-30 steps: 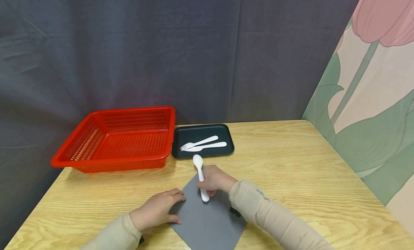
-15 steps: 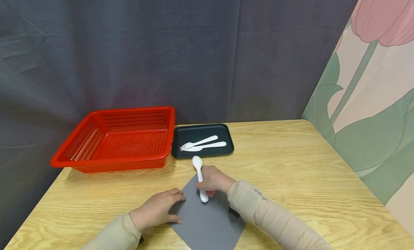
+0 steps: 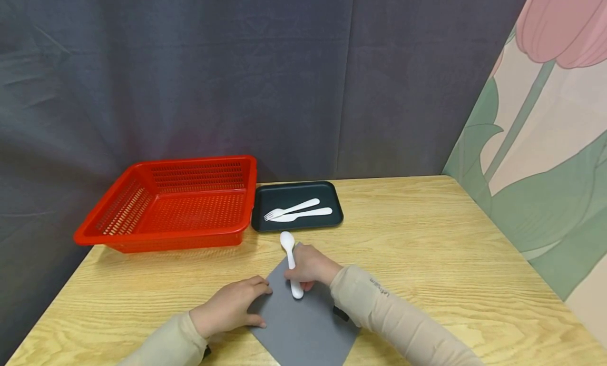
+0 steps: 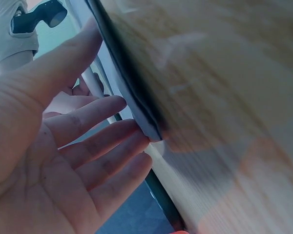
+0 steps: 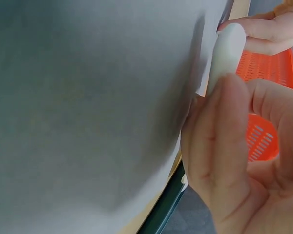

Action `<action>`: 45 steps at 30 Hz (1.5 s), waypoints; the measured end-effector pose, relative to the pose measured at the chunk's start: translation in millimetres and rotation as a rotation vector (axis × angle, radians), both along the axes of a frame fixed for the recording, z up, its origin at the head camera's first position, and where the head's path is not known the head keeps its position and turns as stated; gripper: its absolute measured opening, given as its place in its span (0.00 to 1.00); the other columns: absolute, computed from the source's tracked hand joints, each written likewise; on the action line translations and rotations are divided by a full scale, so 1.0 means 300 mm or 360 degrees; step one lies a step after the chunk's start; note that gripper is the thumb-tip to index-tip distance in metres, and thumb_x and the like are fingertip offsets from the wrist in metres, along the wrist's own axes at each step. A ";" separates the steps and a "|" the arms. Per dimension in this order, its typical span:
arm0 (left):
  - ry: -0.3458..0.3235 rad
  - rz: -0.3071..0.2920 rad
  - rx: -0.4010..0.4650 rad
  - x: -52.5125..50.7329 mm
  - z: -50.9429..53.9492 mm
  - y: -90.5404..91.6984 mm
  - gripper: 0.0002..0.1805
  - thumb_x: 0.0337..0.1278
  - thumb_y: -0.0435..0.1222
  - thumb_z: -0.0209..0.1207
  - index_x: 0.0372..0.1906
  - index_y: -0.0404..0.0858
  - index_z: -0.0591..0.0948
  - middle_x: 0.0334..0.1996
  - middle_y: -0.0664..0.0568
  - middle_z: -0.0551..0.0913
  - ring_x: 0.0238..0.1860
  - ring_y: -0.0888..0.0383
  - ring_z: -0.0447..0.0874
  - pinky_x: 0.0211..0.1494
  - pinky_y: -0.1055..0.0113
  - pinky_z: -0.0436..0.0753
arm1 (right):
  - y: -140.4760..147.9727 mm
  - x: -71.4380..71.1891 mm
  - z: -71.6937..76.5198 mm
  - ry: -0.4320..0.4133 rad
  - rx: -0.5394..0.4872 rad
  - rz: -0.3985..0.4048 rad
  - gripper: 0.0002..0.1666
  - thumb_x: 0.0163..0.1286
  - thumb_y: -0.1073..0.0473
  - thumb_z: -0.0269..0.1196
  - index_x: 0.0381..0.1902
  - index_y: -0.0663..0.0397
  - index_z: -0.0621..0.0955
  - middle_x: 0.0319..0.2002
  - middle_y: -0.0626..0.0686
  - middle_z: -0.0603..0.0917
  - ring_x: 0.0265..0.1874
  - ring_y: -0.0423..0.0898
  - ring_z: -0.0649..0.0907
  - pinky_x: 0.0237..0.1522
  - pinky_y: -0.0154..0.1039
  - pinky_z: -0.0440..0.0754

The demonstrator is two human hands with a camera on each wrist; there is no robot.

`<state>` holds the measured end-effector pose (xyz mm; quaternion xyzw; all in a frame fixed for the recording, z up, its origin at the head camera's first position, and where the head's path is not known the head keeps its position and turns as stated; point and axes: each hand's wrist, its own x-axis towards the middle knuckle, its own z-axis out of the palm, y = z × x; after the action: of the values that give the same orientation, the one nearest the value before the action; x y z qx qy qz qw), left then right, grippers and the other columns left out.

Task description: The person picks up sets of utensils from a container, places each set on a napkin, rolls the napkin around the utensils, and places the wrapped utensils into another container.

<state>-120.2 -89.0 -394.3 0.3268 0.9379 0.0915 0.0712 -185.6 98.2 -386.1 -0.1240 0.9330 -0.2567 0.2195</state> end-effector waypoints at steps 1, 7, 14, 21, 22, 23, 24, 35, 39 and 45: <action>-0.0002 0.0000 -0.0001 0.000 0.000 0.000 0.30 0.37 0.50 0.71 0.48 0.39 0.80 0.46 0.52 0.79 0.45 0.59 0.80 0.47 0.68 0.80 | -0.001 0.000 -0.001 -0.0001 -0.0001 -0.0005 0.17 0.59 0.59 0.63 0.12 0.56 0.75 0.07 0.47 0.74 0.07 0.37 0.74 0.12 0.29 0.75; 0.0002 -0.0003 0.0004 -0.001 -0.002 -0.001 0.30 0.37 0.50 0.71 0.47 0.39 0.80 0.46 0.52 0.79 0.45 0.59 0.80 0.46 0.68 0.80 | -0.007 0.000 -0.006 -0.0005 -0.0011 -0.0033 0.17 0.58 0.59 0.63 0.11 0.55 0.74 0.07 0.47 0.73 0.06 0.37 0.73 0.12 0.29 0.74; -0.0002 0.0002 0.0013 -0.001 -0.003 -0.002 0.30 0.37 0.49 0.71 0.47 0.38 0.80 0.46 0.52 0.79 0.45 0.59 0.80 0.46 0.68 0.80 | -0.012 -0.003 -0.012 -0.0005 -0.0039 -0.0034 0.17 0.57 0.59 0.63 0.11 0.56 0.75 0.07 0.47 0.73 0.06 0.37 0.73 0.12 0.29 0.74; -0.0009 0.0001 0.0012 0.000 -0.002 -0.002 0.30 0.37 0.49 0.71 0.47 0.38 0.80 0.46 0.52 0.79 0.44 0.59 0.80 0.46 0.69 0.80 | -0.018 -0.008 -0.017 -0.0015 -0.0038 -0.0045 0.16 0.57 0.60 0.63 0.11 0.56 0.76 0.06 0.47 0.72 0.07 0.37 0.73 0.12 0.29 0.74; -0.0008 0.0001 0.0012 0.000 -0.002 -0.002 0.30 0.37 0.49 0.71 0.47 0.38 0.80 0.46 0.52 0.79 0.44 0.60 0.80 0.46 0.69 0.80 | -0.019 -0.008 -0.017 -0.0017 -0.0036 -0.0048 0.16 0.57 0.60 0.63 0.11 0.56 0.76 0.06 0.47 0.72 0.07 0.37 0.73 0.12 0.29 0.74; -0.0007 0.0001 0.0011 0.000 -0.002 -0.002 0.30 0.37 0.49 0.71 0.47 0.38 0.80 0.46 0.52 0.79 0.44 0.60 0.80 0.46 0.69 0.80 | -0.020 -0.009 -0.017 -0.0016 -0.0035 -0.0050 0.16 0.57 0.60 0.63 0.11 0.56 0.76 0.06 0.47 0.72 0.07 0.37 0.73 0.12 0.29 0.74; -0.0004 0.0001 0.0012 0.000 -0.002 -0.002 0.30 0.37 0.49 0.71 0.47 0.38 0.80 0.45 0.52 0.79 0.44 0.60 0.80 0.46 0.69 0.80 | -0.021 -0.009 -0.018 -0.0016 -0.0035 -0.0051 0.16 0.57 0.60 0.63 0.12 0.56 0.76 0.06 0.47 0.72 0.07 0.37 0.73 0.12 0.28 0.74; 0.0006 0.0000 0.0012 0.002 0.000 -0.001 0.29 0.37 0.49 0.71 0.47 0.38 0.80 0.45 0.52 0.80 0.44 0.60 0.80 0.46 0.69 0.80 | -0.020 -0.005 -0.027 0.0005 -0.0083 -0.0067 0.15 0.56 0.60 0.64 0.13 0.57 0.77 0.07 0.47 0.73 0.07 0.38 0.73 0.12 0.29 0.75; -0.0002 0.0002 0.0011 0.002 0.001 0.000 0.29 0.37 0.49 0.71 0.47 0.38 0.80 0.45 0.52 0.80 0.44 0.60 0.80 0.46 0.69 0.80 | -0.022 -0.003 -0.028 0.0013 -0.0092 -0.0072 0.15 0.57 0.61 0.64 0.13 0.58 0.77 0.07 0.48 0.74 0.06 0.37 0.73 0.12 0.30 0.75; -0.0002 0.0002 0.0013 0.001 0.001 0.000 0.29 0.36 0.49 0.72 0.47 0.38 0.80 0.45 0.52 0.80 0.44 0.59 0.80 0.47 0.68 0.80 | -0.025 -0.004 -0.029 0.0023 -0.0102 -0.0085 0.14 0.57 0.62 0.64 0.15 0.59 0.77 0.09 0.50 0.76 0.07 0.38 0.74 0.12 0.31 0.76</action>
<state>-119.9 -89.1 -394.1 0.3265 0.9377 0.0955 0.0704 -186.7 90.8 -394.9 -0.1079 0.9289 -0.2912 0.2018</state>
